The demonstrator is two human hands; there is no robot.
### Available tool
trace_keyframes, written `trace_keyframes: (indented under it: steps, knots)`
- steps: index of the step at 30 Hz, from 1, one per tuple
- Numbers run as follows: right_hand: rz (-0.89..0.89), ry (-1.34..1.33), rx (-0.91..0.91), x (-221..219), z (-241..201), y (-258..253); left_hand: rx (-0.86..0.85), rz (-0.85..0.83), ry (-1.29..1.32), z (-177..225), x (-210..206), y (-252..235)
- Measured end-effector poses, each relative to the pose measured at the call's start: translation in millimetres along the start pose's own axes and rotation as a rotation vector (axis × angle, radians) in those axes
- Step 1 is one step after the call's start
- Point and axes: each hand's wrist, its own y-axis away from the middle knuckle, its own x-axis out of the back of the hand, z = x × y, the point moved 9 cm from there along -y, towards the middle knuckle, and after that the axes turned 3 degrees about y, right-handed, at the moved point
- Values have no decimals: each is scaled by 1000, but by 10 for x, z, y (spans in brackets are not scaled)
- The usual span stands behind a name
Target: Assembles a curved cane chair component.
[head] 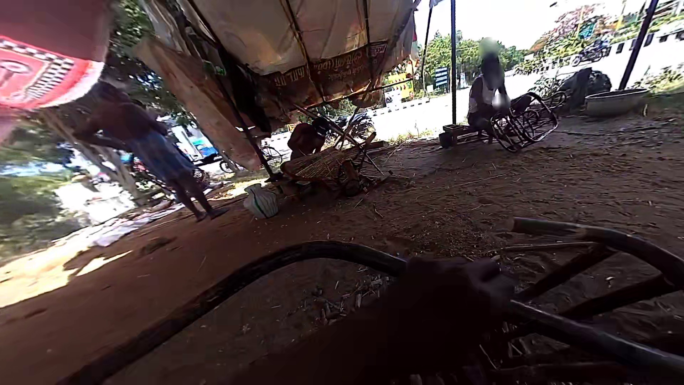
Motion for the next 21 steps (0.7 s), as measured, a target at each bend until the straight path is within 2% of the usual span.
trace_keyframes:
  steps: [2, 5, 8, 12, 14, 18, 21]
  knots:
    - [-25, 18, 31, -67, -48, -36, 110, 19, 15, -209, 3, 159]
    - [-145, 10, 34, -260, -7, 52, 240, 103, -15, -780, -325, 567]
    - [-87, 10, 74, -475, 139, 77, 355, 110, 35, -1132, -513, 837]
    - [-193, -5, 25, -540, 240, -8, 455, 40, 127, -1327, -551, 982]
    - [-220, 25, 19, -601, 247, -23, 522, 64, 158, -1401, -582, 1006]
    - [-182, 12, 67, -644, 162, -16, 572, 95, 220, -1420, -564, 1058]
    - [-181, -14, 35, -641, 179, 14, 589, 79, 286, -1457, -634, 1047]
